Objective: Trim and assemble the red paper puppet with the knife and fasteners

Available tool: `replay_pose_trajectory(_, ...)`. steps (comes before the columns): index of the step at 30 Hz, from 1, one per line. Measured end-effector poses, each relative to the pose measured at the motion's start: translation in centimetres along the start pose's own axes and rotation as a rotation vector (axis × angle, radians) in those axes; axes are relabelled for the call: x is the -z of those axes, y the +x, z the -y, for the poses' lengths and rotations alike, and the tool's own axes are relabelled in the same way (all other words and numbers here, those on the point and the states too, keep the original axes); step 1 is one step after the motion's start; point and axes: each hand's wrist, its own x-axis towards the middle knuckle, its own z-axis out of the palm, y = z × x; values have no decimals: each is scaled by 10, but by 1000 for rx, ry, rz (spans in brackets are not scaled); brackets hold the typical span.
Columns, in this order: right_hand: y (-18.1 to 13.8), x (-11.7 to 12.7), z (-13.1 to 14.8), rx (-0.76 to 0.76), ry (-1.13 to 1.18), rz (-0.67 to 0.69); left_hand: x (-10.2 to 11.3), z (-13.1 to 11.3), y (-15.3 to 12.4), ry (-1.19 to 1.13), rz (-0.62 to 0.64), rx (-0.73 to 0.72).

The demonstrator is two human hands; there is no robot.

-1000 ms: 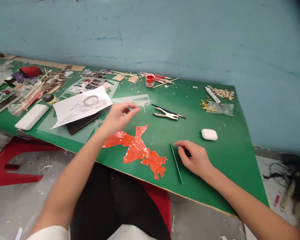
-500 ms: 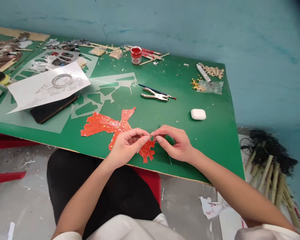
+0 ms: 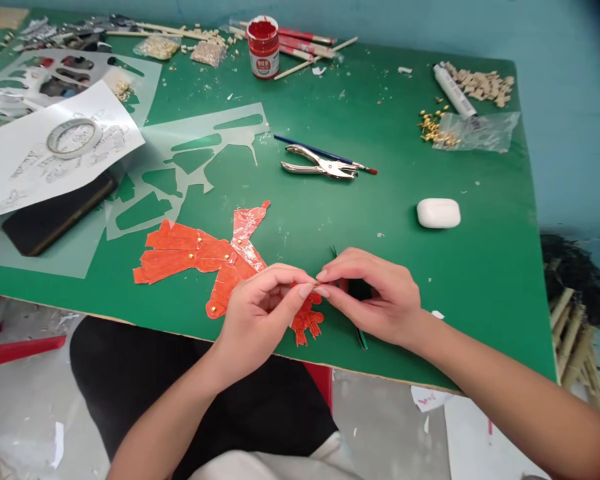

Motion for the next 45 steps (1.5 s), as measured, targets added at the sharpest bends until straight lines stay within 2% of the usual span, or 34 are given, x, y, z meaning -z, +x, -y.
replay_pose_trajectory(6,1,-1,2,-2,-17,-11,-1,3,-4,31,-38,-97)
replay_pose_trajectory(14,1,-1,4,5,-62,-27,-2,7,-4,50,-27,-95)
replay_pose_trajectory(25,0,-1,2,50,-175,-45,-2,4,0,-60,14,49)
replay_pose_trajectory(36,-9,-4,-5,215,-359,-41,-3,-3,3,-76,26,108)
replay_pose_trajectory(45,-2,17,-4,521,-596,81,1,-7,4,-53,73,38)
